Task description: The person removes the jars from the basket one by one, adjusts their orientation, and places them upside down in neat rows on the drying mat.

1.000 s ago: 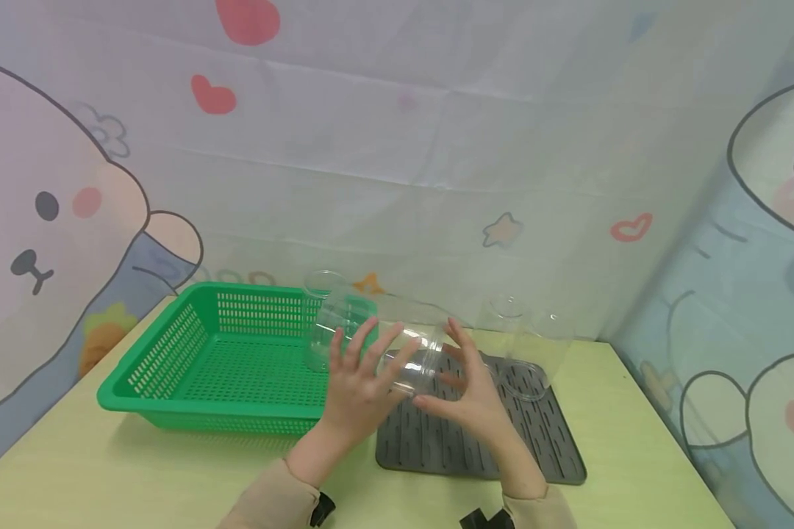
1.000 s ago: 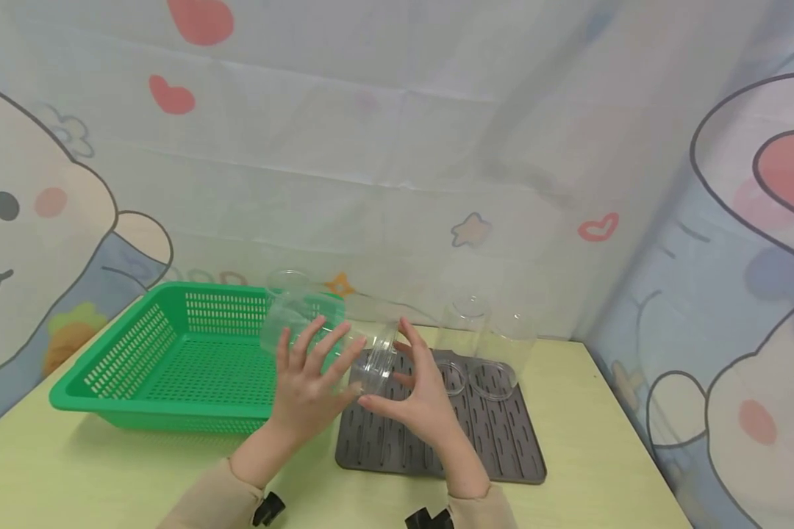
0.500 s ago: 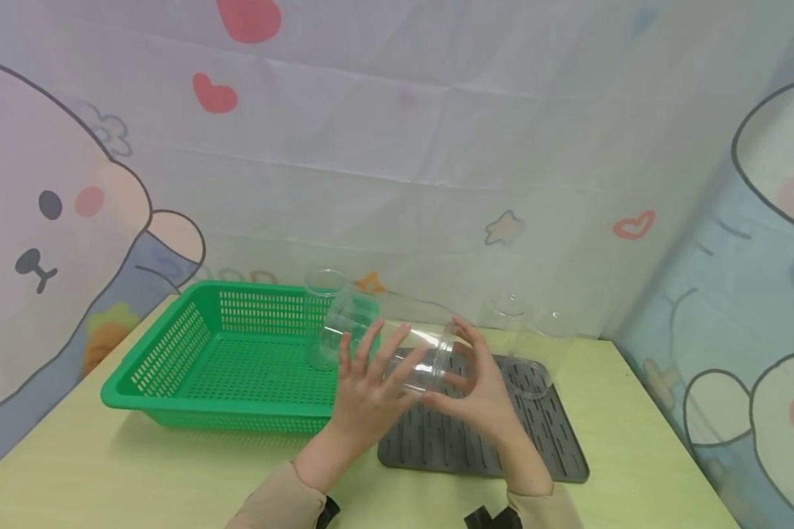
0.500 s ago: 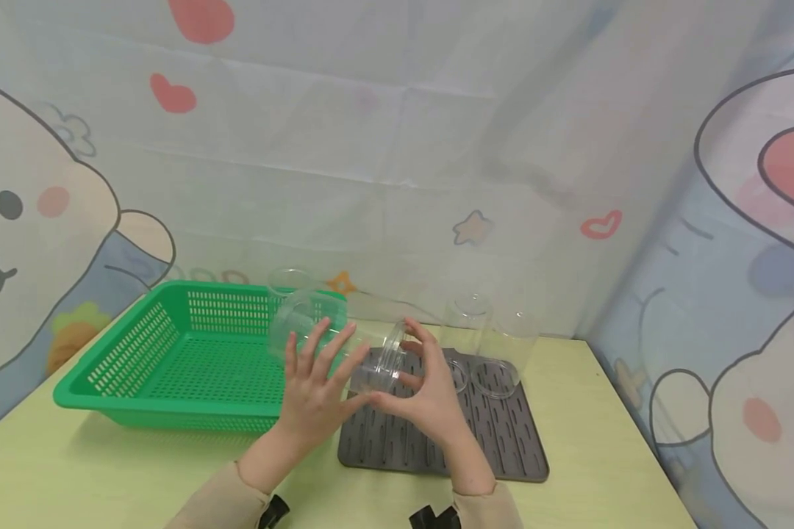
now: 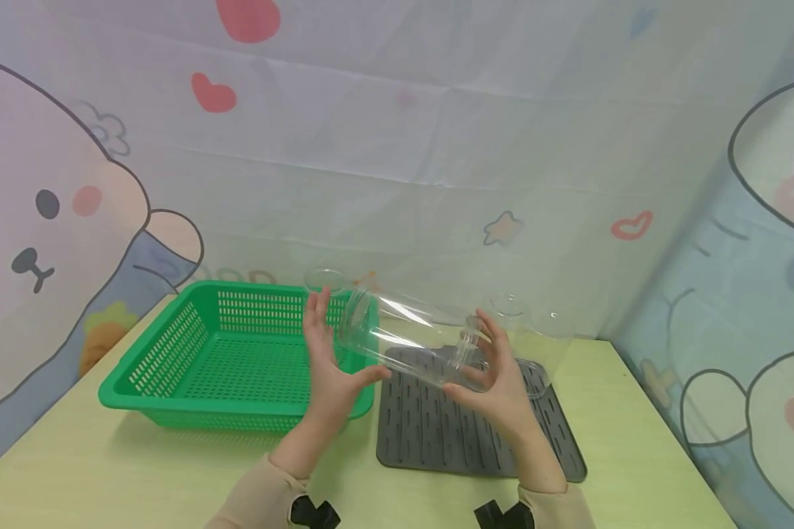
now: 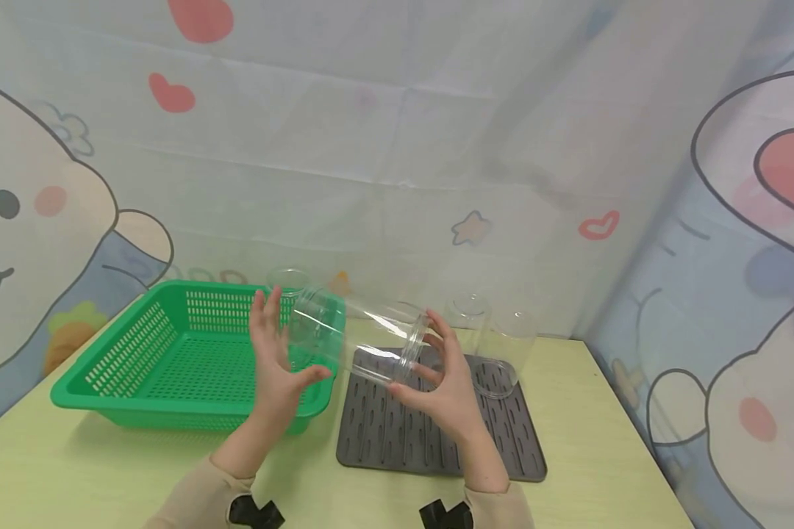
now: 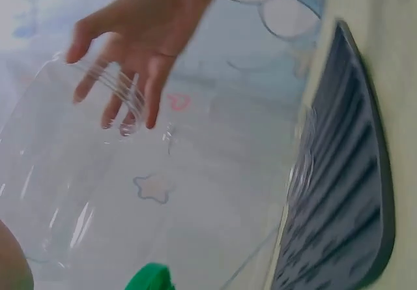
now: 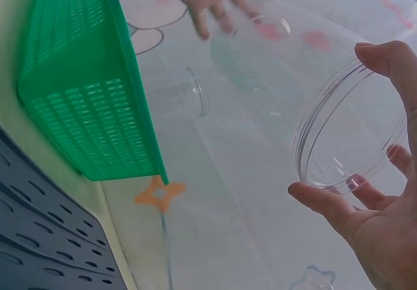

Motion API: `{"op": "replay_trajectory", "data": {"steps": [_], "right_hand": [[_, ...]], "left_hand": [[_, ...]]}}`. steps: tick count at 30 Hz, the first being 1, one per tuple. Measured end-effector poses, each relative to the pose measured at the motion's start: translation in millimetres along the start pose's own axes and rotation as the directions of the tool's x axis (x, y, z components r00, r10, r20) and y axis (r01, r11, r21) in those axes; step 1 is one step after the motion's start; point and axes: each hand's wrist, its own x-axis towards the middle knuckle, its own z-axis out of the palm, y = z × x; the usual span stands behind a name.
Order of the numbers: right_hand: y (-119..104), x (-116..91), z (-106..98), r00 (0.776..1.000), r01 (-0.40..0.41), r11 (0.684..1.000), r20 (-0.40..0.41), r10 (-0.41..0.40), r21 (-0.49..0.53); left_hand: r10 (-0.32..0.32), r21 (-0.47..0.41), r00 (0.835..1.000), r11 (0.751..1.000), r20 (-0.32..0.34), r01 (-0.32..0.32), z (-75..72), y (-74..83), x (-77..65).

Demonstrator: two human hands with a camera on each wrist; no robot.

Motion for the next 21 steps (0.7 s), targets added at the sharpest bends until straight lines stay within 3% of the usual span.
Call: {"op": "replay_trajectory", "data": {"steps": [1,3,5,8,11,13,17,21], "right_hand": [[-0.6,-0.2,0.0,1.0,0.01,1.0,0.001,-0.01,0.002],[-1.4,-0.6,0.1,1.0,0.029,1.0,0.0,-0.029,0.007],[-1.3,-1.0,0.5,0.999,0.044,0.999,0.001,-0.044,0.018],[-0.2,-0.8,2.0,0.997,0.07,0.997,0.007,-0.07,0.035],[0.9,0.3,4.4,0.996,0.086,0.994,0.025,-0.088,0.062],[1.3,0.8,5.9,0.995,0.089,0.993,0.042,-0.093,0.083],[1.5,1.0,7.8,0.993,0.093,0.991,0.062,-0.099,0.101],[1.9,0.6,8.1,0.993,0.096,0.992,0.057,-0.101,0.087]], "left_hand": [[-0.079,-0.092,0.997,0.993,0.003,0.079,-1.8,-0.2,1.3],[-0.219,-0.259,0.975,0.941,0.028,0.219,-5.6,-1.7,3.5],[-0.327,-0.402,0.942,0.855,0.073,0.328,-8.4,-3.1,4.9],[-0.415,-0.55,0.896,0.717,0.156,0.428,-10.6,-3.2,5.4],[-0.443,-0.641,0.866,0.599,0.234,0.48,-10.5,-1.3,5.3],[-0.441,-0.676,0.855,0.544,0.275,0.498,-9.8,-0.4,5.1],[-0.428,-0.724,0.846,0.466,0.318,0.508,-7.4,-0.6,3.8],[-0.434,-0.757,0.841,0.414,0.324,0.505,-5.2,-1.8,2.2]]}}
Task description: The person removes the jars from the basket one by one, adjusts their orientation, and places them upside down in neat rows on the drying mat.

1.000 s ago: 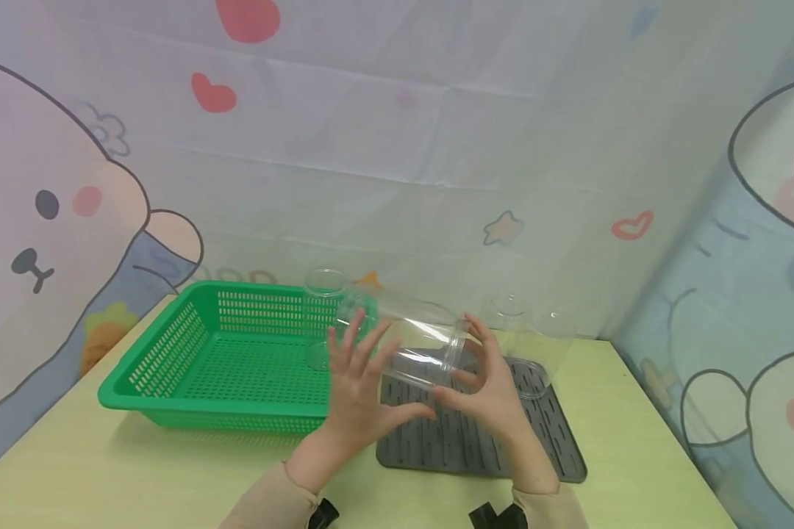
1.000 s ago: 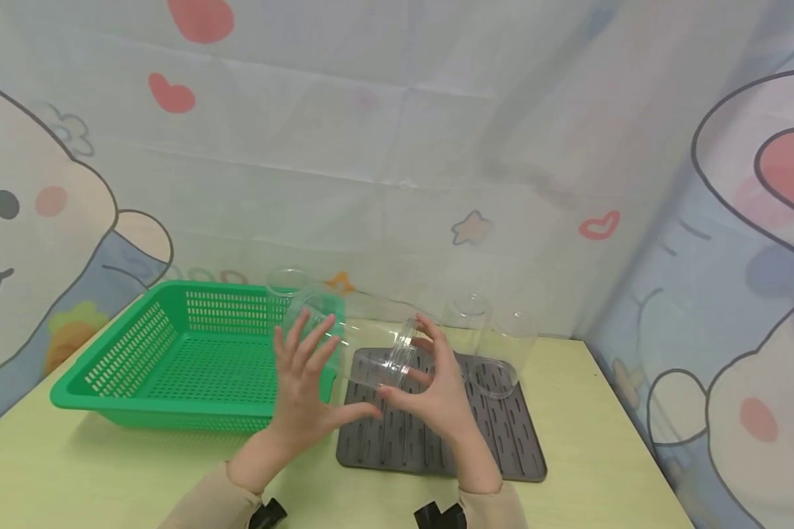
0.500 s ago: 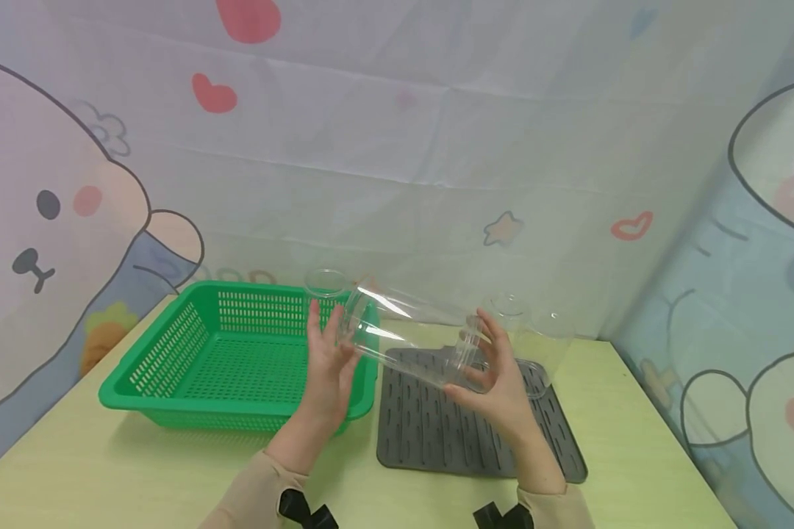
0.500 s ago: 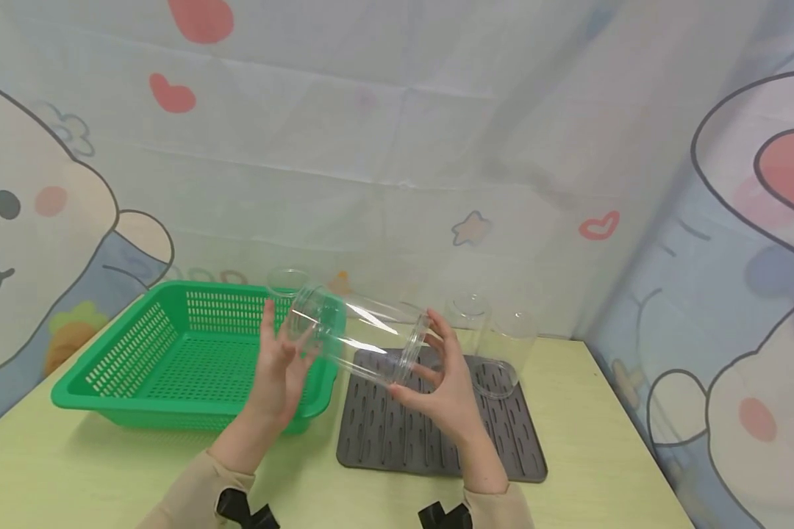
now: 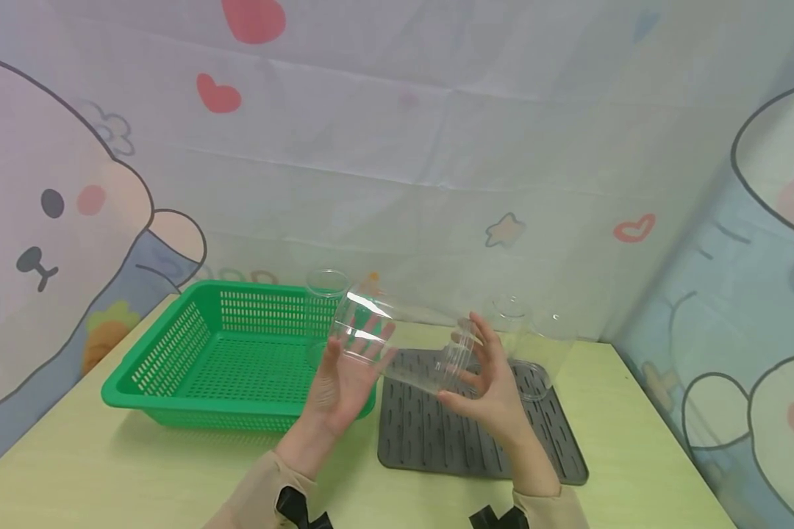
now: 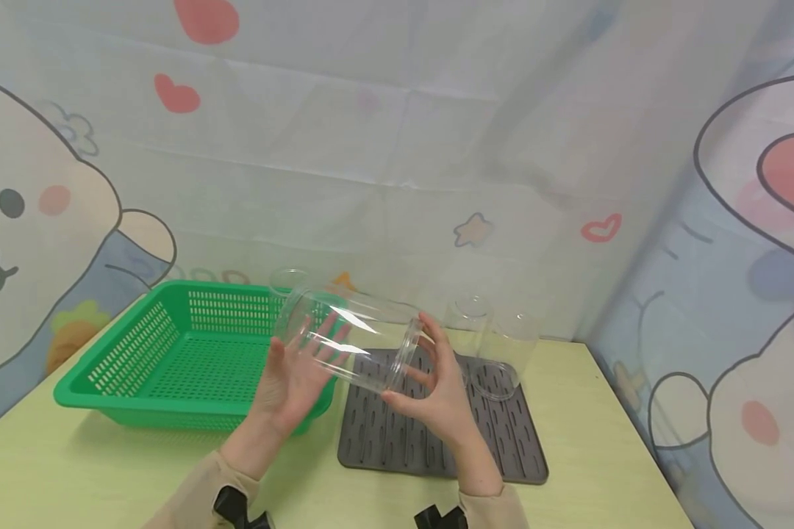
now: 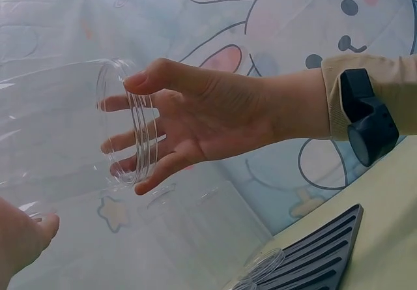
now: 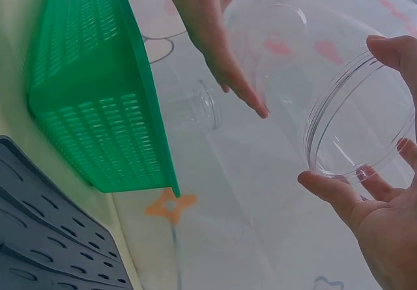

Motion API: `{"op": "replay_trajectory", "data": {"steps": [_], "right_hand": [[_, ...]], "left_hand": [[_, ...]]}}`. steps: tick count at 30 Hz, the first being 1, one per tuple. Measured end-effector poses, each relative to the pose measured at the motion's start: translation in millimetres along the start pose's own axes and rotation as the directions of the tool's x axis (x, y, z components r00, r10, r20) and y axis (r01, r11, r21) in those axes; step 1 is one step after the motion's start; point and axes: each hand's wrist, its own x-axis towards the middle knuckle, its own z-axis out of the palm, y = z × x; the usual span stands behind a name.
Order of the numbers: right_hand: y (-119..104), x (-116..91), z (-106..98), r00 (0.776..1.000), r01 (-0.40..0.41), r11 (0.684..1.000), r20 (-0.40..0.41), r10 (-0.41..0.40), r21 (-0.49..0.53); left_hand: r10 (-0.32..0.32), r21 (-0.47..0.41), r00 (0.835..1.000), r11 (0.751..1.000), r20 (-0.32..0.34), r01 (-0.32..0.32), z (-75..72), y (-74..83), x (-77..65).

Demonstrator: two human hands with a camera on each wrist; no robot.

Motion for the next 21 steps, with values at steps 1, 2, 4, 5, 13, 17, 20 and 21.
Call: {"op": "replay_trajectory", "data": {"steps": [1,2,4,5,13,17,20,21], "right_hand": [[0.4,0.0,0.0,1.0,0.0,1.0,0.0,0.0,0.0],[0.7,-0.1,0.1,1.0,-0.001,1.0,0.0,0.001,0.002],[1.3,-0.1,0.1,1.0,-0.002,1.0,0.002,0.002,0.008],[1.5,-0.1,0.1,1.0,-0.001,1.0,0.003,0.001,0.014],[2.4,1.0,-0.2,1.0,-0.023,0.998,0.018,0.022,0.065],[3.8,1.5,-0.3,0.999,-0.047,0.997,0.026,0.046,0.055],[4.6,1.1,-0.3,0.998,-0.061,0.997,0.029,0.06,0.05],[4.9,0.9,-0.4,0.998,-0.064,0.997,0.031,0.062,0.051]], "left_hand": [[0.0,-0.014,1.0,1.0,-0.003,0.0,0.0,-0.5,0.0],[-0.001,-0.024,1.0,1.0,-0.003,0.001,-0.2,-0.9,0.0],[0.001,-0.039,1.0,0.999,0.002,-0.001,-0.4,-1.7,0.1],[0.003,-0.045,1.0,0.999,0.006,-0.003,-0.4,-2.0,0.1],[0.012,-0.055,1.0,0.998,0.012,-0.011,-1.7,-3.9,0.4],[0.015,-0.058,1.0,0.998,-0.018,-0.016,-1.8,-5.3,0.1],[0.019,-0.05,0.999,0.999,-0.04,-0.021,-1.6,-6.7,0.1],[0.021,-0.047,0.999,0.999,-0.045,-0.023,-1.9,-7.3,0.1]]}}
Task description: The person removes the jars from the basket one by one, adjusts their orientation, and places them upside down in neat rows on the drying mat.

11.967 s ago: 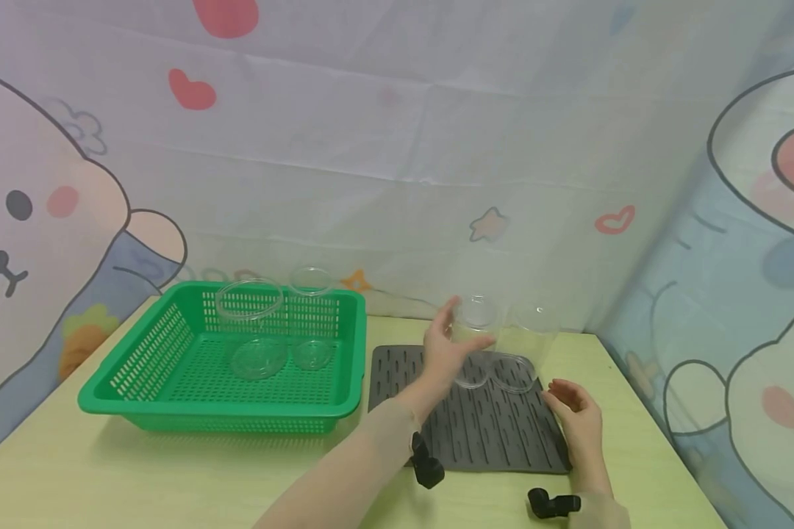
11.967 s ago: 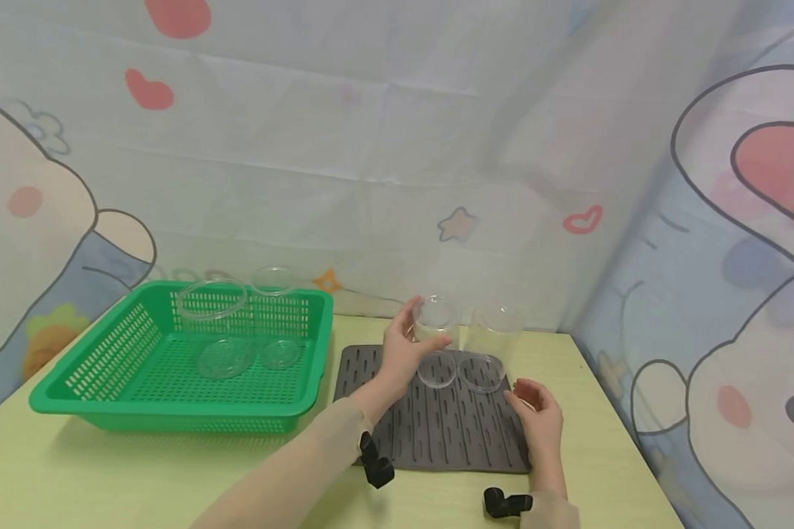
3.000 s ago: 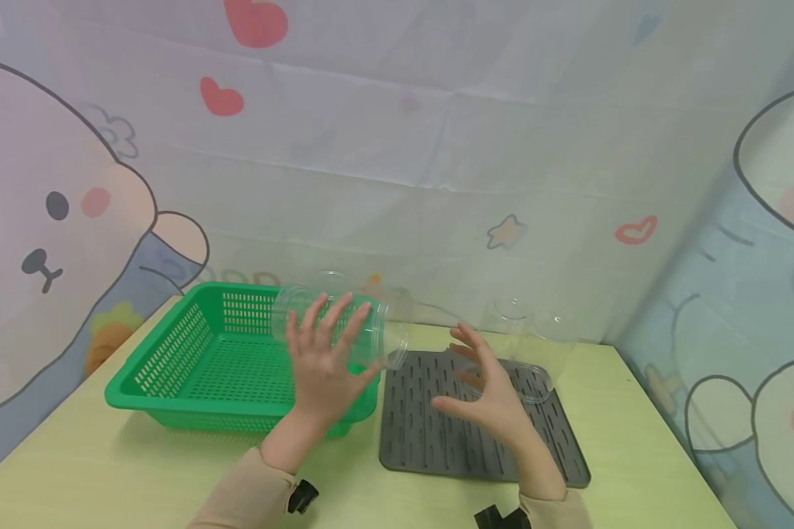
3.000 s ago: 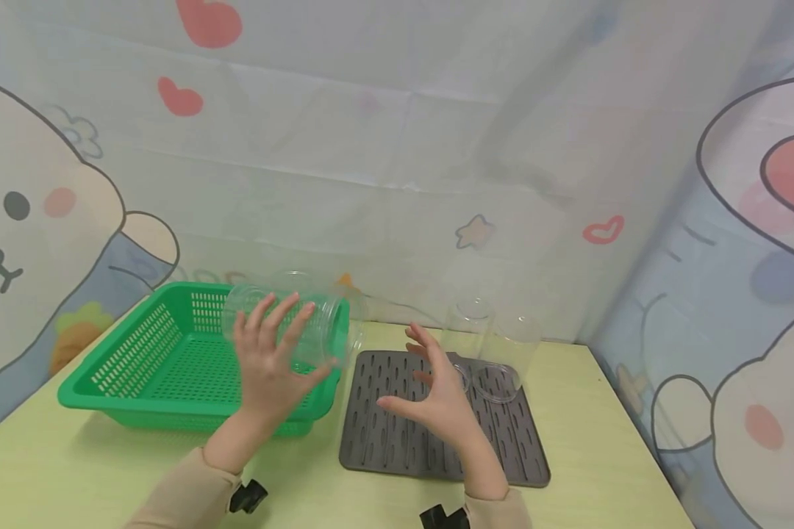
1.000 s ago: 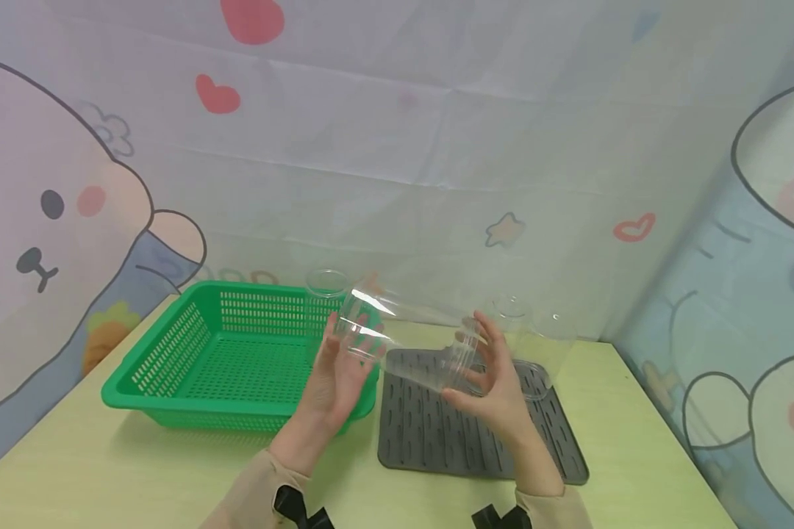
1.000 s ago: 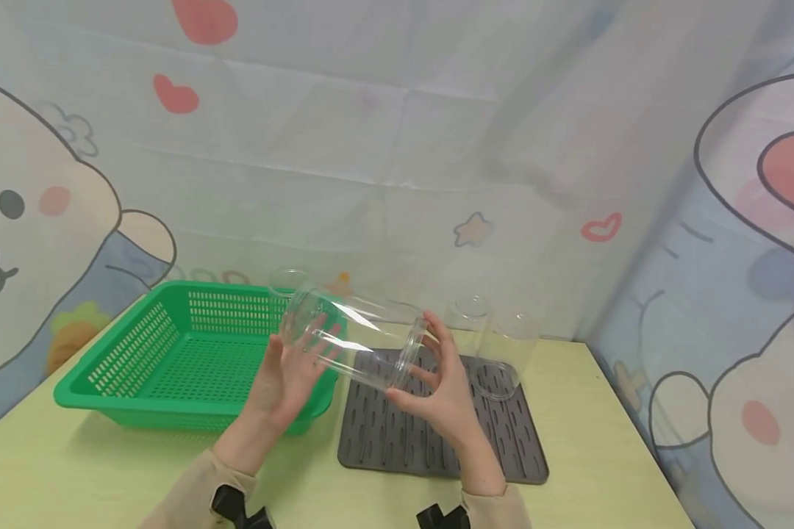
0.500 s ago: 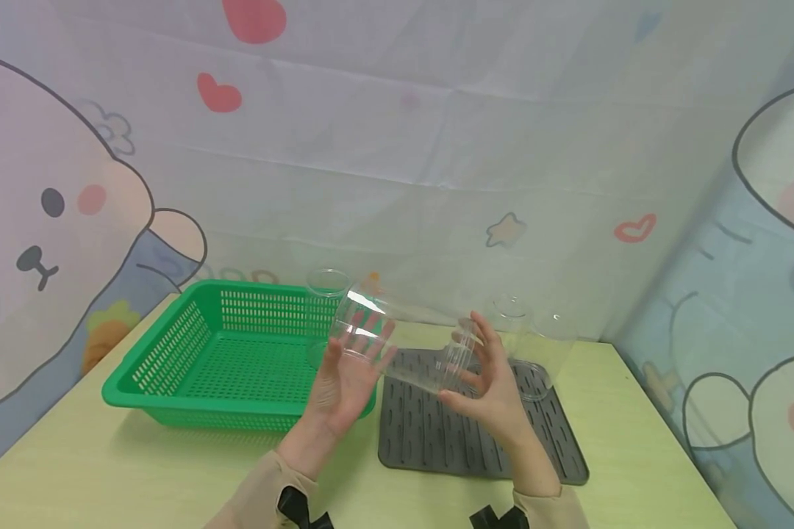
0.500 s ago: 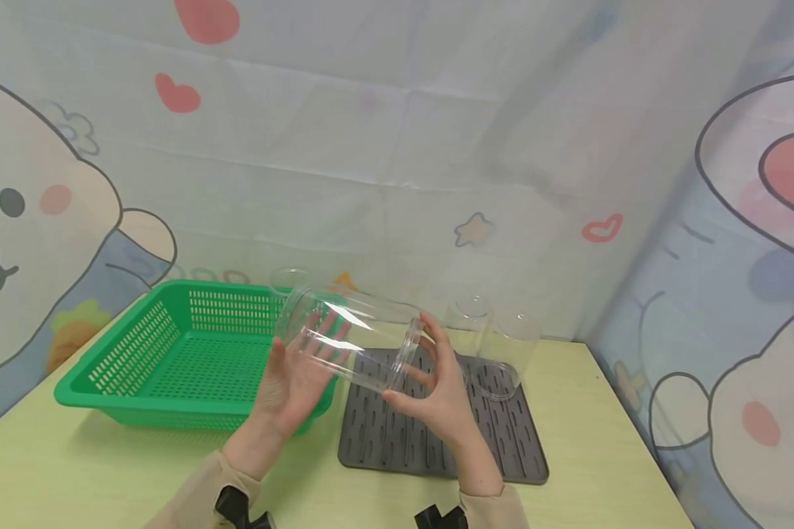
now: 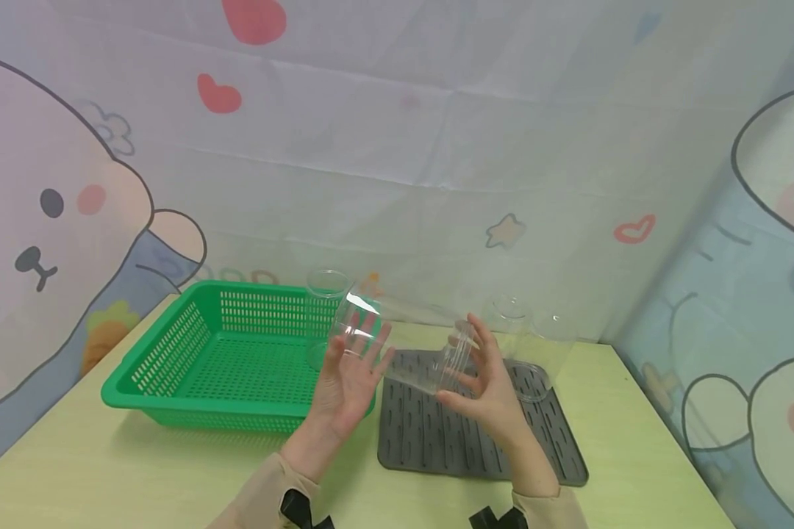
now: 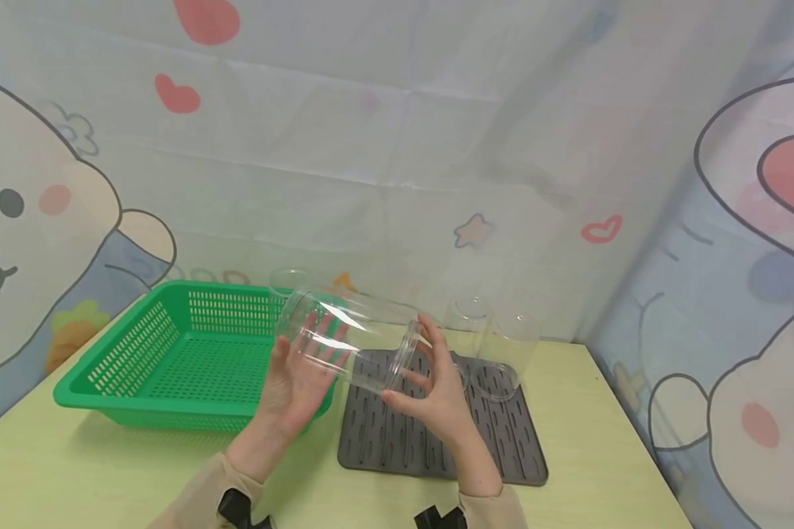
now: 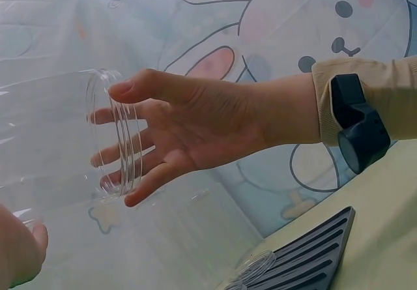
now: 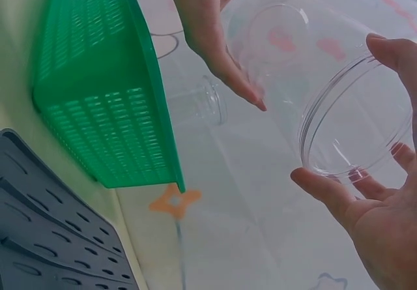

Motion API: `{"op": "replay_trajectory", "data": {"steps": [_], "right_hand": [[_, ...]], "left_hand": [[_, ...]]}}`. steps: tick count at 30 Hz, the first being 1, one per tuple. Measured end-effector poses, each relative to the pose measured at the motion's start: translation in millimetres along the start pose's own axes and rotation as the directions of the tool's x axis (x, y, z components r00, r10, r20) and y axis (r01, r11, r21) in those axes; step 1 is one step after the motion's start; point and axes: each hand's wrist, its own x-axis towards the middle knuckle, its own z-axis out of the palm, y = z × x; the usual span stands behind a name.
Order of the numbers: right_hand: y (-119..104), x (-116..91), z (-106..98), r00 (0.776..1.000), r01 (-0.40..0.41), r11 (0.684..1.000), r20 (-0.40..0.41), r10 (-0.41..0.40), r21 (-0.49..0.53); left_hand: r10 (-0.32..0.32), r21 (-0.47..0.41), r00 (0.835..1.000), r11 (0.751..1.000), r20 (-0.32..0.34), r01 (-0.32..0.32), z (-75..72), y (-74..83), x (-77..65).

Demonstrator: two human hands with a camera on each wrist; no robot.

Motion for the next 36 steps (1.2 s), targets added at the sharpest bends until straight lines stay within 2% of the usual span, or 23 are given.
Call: {"op": "replay_trajectory", "data": {"steps": [8,15,24,27,30,32,36], "right_hand": [[3,-2,-1,1.0,-0.005,1.0,0.025,0.005,-0.013],[2,-3,-1,0.998,-0.05,0.998,0.033,0.051,-0.041],[3,-1,-8,0.999,-0.037,0.994,0.032,0.04,-0.099],[2,-2,-10,0.999,-0.033,0.992,0.009,0.034,-0.126],[1,-2,-12,1.0,-0.031,0.988,-0.006,0.031,-0.15],[0,-3,-14,0.999,-0.036,0.987,-0.014,0.035,-0.156],[0,-3,-18,0.998,-0.057,0.99,-0.042,0.052,-0.128]], "left_hand": [[0.004,0.043,0.998,0.999,-0.066,-0.001,0.0,-2.9,-0.1],[0.025,0.074,0.998,0.997,-0.05,-0.022,0.1,-2.9,0.4],[0.084,0.195,0.994,0.978,-0.064,-0.07,1.1,1.4,3.2],[0.093,0.267,0.993,0.961,-0.072,-0.07,1.3,2.2,5.4],[0.112,0.353,0.991,0.932,-0.077,-0.078,1.7,1.1,9.5],[0.142,0.405,0.987,0.909,-0.077,-0.099,2.5,-0.9,13.2],[0.201,0.459,0.974,0.879,-0.109,-0.13,6.8,-7.0,20.6]]}}
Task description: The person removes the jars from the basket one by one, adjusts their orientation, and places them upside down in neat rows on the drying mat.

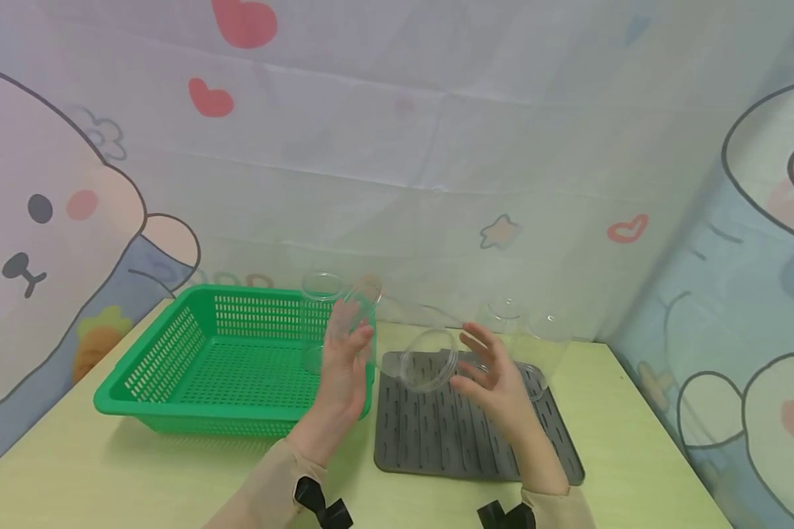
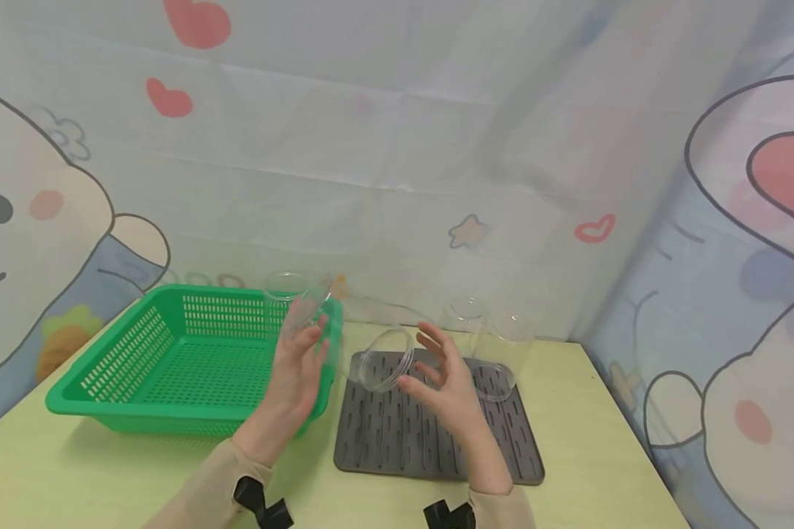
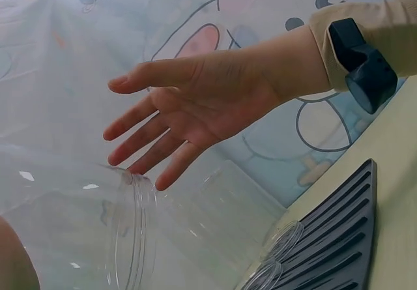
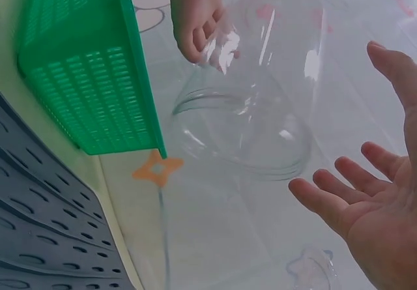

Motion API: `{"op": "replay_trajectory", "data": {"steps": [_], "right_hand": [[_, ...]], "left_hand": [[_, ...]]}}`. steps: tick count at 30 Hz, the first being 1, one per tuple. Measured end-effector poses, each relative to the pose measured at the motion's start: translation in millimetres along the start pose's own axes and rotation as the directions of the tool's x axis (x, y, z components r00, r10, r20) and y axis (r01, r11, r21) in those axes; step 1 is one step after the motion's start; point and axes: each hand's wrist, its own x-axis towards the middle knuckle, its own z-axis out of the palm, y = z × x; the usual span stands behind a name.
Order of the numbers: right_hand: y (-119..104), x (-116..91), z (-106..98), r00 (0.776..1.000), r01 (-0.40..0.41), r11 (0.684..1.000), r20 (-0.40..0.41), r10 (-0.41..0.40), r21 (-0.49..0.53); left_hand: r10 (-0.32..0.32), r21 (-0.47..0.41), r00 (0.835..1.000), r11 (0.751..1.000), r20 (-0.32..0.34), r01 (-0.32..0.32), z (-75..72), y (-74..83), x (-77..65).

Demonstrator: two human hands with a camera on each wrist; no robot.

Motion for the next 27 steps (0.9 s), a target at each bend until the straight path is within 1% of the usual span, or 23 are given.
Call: {"op": "replay_trajectory", "data": {"steps": [2,5,9,12,14,17,20,21,23,27], "right_hand": [[0,0,-3,1.0,0.001,1.0,-0.02,0.0,0.017],[1,1,-7,0.998,0.006,0.999,-0.055,-0.004,0.038],[2,0,-12,0.995,-0.013,0.999,-0.097,0.017,0.041],[2,-1,-15,0.992,-0.036,0.999,-0.118,0.04,0.035],[3,-2,-17,0.991,-0.046,0.998,-0.126,0.05,0.034],[4,-3,-19,0.99,-0.055,0.998,-0.127,0.059,0.037],[4,-3,-21,0.99,-0.058,0.997,-0.125,0.063,0.043],[4,-3,-21,0.99,-0.06,0.997,-0.125,0.064,0.042],[4,-3,-22,0.99,-0.062,0.997,-0.124,0.066,0.04],[4,-4,-23,0.99,-0.047,0.999,-0.132,0.05,0.024]], "left_hand": [[0.004,0.024,0.999,1.0,-0.051,-0.003,5.7,-1.6,2.1],[0.003,0.065,0.995,0.998,-0.104,0.003,15.2,-4.7,4.3],[0.013,0.159,0.993,0.987,-0.12,0.006,26.7,-13.4,5.1],[0.02,0.25,0.991,0.968,-0.135,0.014,33.5,-22.0,4.4],[0.029,0.295,0.988,0.955,-0.153,0.018,36.9,-28.0,3.9],[0.049,0.35,0.983,0.936,-0.176,0.017,40.4,-36.8,3.9],[0.063,0.395,0.981,0.919,-0.183,0.015,41.7,-46.7,6.0],[0.063,0.407,0.981,0.913,-0.185,0.018,41.9,-49.8,7.1],[0.057,0.411,0.981,0.911,-0.185,0.024,41.8,-56.0,9.0],[0.05,0.454,0.979,0.89,-0.2,0.048,40.2,-68.6,11.9]]}}
